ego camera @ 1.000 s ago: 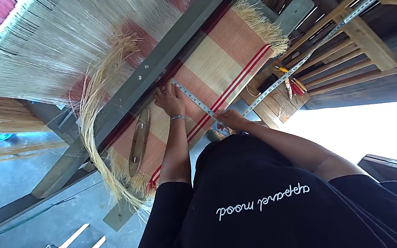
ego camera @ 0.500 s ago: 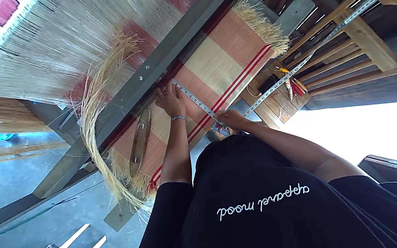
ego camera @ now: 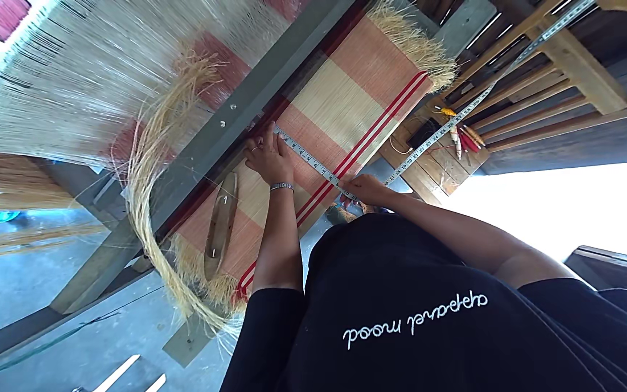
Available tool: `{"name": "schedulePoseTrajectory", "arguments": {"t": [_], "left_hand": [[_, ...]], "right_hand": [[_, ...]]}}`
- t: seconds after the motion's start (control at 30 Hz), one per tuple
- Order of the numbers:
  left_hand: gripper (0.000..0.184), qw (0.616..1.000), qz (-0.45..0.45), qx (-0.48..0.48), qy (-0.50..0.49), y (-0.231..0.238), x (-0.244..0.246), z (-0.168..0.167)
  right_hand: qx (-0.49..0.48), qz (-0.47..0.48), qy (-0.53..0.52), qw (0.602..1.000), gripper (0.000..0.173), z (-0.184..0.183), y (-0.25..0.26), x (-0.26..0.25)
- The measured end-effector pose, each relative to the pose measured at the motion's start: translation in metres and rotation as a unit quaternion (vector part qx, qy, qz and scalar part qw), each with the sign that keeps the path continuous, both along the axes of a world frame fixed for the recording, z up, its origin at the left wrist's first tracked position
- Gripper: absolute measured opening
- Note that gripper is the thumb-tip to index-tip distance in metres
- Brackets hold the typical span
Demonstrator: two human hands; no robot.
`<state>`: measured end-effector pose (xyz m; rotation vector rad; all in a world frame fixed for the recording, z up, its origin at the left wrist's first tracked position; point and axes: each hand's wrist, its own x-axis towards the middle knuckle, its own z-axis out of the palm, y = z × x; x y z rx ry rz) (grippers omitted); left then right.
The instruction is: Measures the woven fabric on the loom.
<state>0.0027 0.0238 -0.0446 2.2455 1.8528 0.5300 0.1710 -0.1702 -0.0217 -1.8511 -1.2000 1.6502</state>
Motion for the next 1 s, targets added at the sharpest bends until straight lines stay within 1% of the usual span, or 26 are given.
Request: {"name": "schedulePoseTrajectory", "arguments": {"t": [0.37,0.73,1.0], "left_hand": [[0.037,1.000,0.001,0.003,0.005,0.0003,-0.0004,-0.0021],[0.036,1.000,-0.002,0.009,-0.006,0.0005,-0.0006,-0.0022],[0.037,1.000,-0.002,0.011,-0.003,0.0012,-0.0005,-0.0042]], "right_hand": [[-0.010,-0.011,0.001,1.000,0.058,-0.0003,0.0002,-0.0012],[0.001,0.001,-0.009,1.000,0.061,-0.0004,-0.0002,-0.0017],[0.006,-0.001,-0.009,1.000,0.060,0.0000,-0.0009,-0.0016]]}}
